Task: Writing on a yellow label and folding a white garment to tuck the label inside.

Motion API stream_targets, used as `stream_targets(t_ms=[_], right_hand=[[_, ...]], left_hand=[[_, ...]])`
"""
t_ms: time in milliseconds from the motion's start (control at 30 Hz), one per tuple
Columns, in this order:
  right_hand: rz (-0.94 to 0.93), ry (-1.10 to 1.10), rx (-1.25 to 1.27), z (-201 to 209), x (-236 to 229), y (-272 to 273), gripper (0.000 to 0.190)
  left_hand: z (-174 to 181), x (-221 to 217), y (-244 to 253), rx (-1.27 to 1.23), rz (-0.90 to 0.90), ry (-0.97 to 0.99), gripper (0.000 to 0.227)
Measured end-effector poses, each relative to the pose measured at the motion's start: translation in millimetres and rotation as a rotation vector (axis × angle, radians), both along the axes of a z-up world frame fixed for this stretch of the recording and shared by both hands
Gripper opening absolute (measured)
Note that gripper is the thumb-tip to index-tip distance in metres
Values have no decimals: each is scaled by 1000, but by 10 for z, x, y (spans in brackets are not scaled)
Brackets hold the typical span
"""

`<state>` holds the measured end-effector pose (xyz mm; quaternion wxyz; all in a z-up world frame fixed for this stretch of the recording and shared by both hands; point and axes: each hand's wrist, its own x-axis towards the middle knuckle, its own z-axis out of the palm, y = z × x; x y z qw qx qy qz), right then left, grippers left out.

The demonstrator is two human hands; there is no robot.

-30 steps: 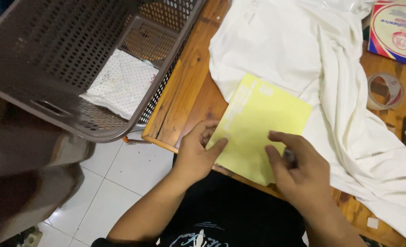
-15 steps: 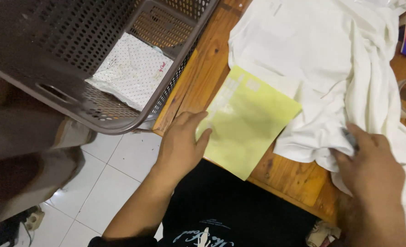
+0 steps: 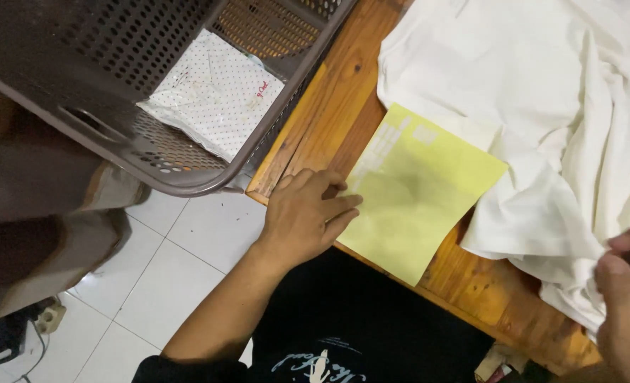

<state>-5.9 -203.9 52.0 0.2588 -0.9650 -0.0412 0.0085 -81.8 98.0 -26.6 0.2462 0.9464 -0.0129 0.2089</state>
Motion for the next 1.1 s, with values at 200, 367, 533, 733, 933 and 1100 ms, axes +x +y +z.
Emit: stream_targets(t_ms=[200,367,533,733,933,1100], right_hand=[[787,288,954,23,55,864,33],[962,681,1149,-364,436,1079,45],[601,466,1093,-642,420,1315,12],[723,445,1105,-808,309,1462,15],[795,663,1025,-735,287,1459,21],[822,720,1032,-763,322,1446,18]], left_hand=[[35,-34,49,-16,-114,6,24],[38,-45,79,-105,-158,-85,20],[-68,-38,60,-175,-129,-90,16],[-92,-40,61,-212,-94,-66,23],[214,17,37,-533,-92,0,52],[136,149,-63,-835,-104,-94,60]])
